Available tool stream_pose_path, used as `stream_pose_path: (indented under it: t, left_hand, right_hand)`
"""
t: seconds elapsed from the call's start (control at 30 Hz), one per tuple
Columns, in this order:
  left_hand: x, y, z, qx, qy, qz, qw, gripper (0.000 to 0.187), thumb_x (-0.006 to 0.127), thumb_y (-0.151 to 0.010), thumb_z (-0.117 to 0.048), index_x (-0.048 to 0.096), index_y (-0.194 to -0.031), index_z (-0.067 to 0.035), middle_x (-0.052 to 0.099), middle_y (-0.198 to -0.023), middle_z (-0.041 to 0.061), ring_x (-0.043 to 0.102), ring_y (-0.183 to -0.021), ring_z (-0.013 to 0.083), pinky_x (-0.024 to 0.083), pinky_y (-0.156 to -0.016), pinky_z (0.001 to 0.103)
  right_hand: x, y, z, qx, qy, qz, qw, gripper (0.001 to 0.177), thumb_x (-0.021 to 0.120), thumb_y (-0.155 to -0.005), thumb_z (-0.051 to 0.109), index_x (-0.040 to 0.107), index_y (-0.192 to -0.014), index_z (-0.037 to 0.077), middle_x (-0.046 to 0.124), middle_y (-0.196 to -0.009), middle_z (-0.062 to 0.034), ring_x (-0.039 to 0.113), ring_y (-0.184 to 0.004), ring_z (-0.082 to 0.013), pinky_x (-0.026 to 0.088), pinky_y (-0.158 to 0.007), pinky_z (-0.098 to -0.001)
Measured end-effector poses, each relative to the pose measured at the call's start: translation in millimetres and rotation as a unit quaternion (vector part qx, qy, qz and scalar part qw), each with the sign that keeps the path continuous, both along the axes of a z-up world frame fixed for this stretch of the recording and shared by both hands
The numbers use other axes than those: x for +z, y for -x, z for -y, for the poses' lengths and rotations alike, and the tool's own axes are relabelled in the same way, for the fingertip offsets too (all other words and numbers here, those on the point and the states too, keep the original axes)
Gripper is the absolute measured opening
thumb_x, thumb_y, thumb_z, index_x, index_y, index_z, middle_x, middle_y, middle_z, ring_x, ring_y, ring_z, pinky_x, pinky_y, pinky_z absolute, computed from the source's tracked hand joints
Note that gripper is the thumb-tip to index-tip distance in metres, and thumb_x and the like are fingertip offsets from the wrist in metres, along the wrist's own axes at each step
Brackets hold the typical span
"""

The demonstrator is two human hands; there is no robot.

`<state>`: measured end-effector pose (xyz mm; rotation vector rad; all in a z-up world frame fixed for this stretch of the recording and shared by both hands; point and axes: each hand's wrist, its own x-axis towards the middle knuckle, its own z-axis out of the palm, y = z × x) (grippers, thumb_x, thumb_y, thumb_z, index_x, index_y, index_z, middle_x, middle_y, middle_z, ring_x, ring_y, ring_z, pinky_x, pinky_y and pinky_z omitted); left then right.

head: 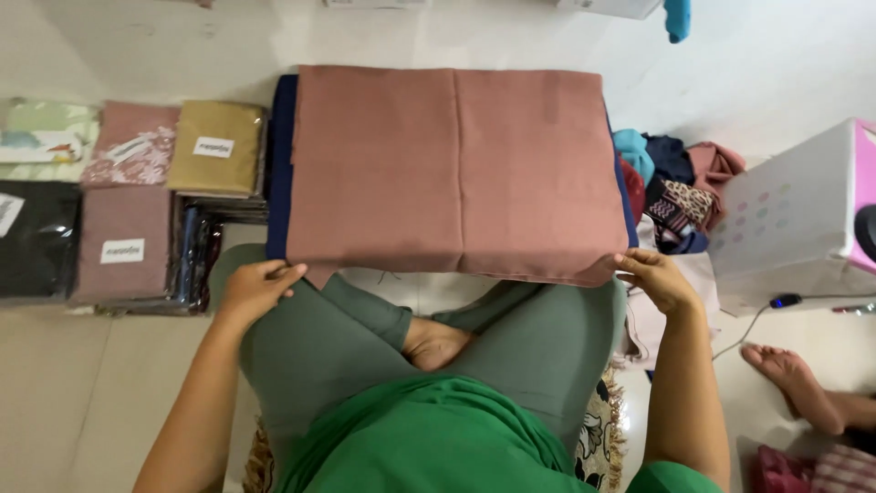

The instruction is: Cleaning a hijab with a lint roller and folding it neatly on a floor-based workspace.

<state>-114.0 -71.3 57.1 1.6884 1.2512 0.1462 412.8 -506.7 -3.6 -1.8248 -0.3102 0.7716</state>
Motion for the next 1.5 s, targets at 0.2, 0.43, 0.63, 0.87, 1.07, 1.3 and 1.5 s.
stream_pose_path:
  t: [0.2, 0.43, 0.63, 0.87, 1.07, 1.3, 1.5]
  left_hand:
    - [-59.4, 5.9, -10.9, 0.004, -0.075, 0.017, 0.997, 0.042, 0.081, -0.088, -0.033, 0.076, -0.114, 0.0, 0.077, -0.106, 0.021, 0.078, -0.083, 0.0299, 0.057, -0.079, 0.043]
    - [-40.6, 14.6, -5.9, 0.044, 0.028, 0.126, 0.991, 0.028, 0.079, -0.09, -0.029, 0.076, -0.102, -0.004, 0.073, -0.091, 0.015, 0.065, -0.087, 0.0239, 0.053, -0.078, 0.036]
    - [-46.8, -10.5, -39.9, 0.055, 0.16, 0.317, 0.933, 0.013, 0.067, -0.1, -0.02, 0.066, -0.097, -0.008, 0.06, -0.091, 0.0, 0.055, -0.084, 0.0081, 0.048, -0.086, 0.023]
    - [18.0, -111.1, -117.5, 0.127, -0.017, 0.197, 0.972, 0.041, 0.053, -0.103, -0.038, 0.057, -0.132, -0.009, 0.064, -0.123, 0.012, 0.063, -0.107, 0.0234, 0.054, -0.089, 0.037]
    - [97.8, -140.2, -162.8, 0.112, -0.19, 0.286, 0.932, 0.024, 0.06, -0.104, -0.031, 0.063, -0.116, -0.01, 0.067, -0.1, 0.003, 0.061, -0.076, 0.0106, 0.051, -0.06, 0.024]
    - [48.1, -106.4, -128.2, 0.085, -0.169, 0.194, 0.963, 0.022, 0.067, -0.101, -0.031, 0.067, -0.109, -0.01, 0.058, -0.09, 0.0, 0.052, -0.079, 0.0124, 0.045, -0.072, 0.028]
    - [-20.5, -90.1, -101.0, 0.061, -0.142, 0.086, 0.984, 0.027, 0.068, -0.1, -0.028, 0.069, -0.115, -0.006, 0.063, -0.087, 0.005, 0.056, -0.071, 0.0158, 0.047, -0.063, 0.03]
  right_hand:
    - [-17.3, 0.3, -0.3, 0.025, -0.035, -0.026, 0.999, 0.016, 0.071, -0.098, 0.003, 0.071, -0.111, -0.005, 0.066, -0.101, -0.0156, 0.066, -0.099, -0.0295, 0.052, -0.097, -0.0489]
    - [-11.5, -0.8, 11.2, 0.053, -0.074, -0.049, 0.995, 0.011, 0.07, -0.098, 0.004, 0.071, -0.106, -0.002, 0.069, -0.091, -0.0149, 0.07, -0.083, -0.0257, 0.057, -0.084, -0.0424]
    - [23.9, -29.8, -9.4, 0.04, -0.125, -0.106, 0.986, 0.014, 0.064, -0.102, 0.013, 0.071, -0.109, 0.003, 0.072, -0.099, -0.005, 0.065, -0.078, -0.0106, 0.055, -0.069, -0.0232]
    - [120.5, -67.9, -127.0, -0.031, -0.166, -0.052, 0.984, 0.012, 0.064, -0.101, 0.013, 0.068, -0.111, 0.008, 0.068, -0.089, 0.0039, 0.061, -0.067, 0.0, 0.049, -0.055, -0.0082]
    - [218.6, -68.3, -170.7, -0.095, -0.286, 0.037, 0.953, 0.016, 0.058, -0.107, 0.009, 0.07, -0.115, 0.004, 0.07, -0.09, 0.0021, 0.06, -0.066, 0.0011, 0.044, -0.054, -0.0076]
    - [150.2, -67.8, -126.9, -0.044, -0.141, 0.035, 0.988, 0.011, 0.06, -0.107, 0.019, 0.062, -0.117, 0.014, 0.063, -0.098, 0.0071, 0.056, -0.07, 0.0007, 0.047, -0.06, -0.0104]
    - [58.4, -41.9, -97.0, -0.024, -0.103, 0.018, 0.994, 0.028, 0.064, -0.1, 0.008, 0.064, -0.127, 0.0, 0.068, -0.098, -0.002, 0.053, -0.061, -0.0033, 0.045, -0.052, -0.014]
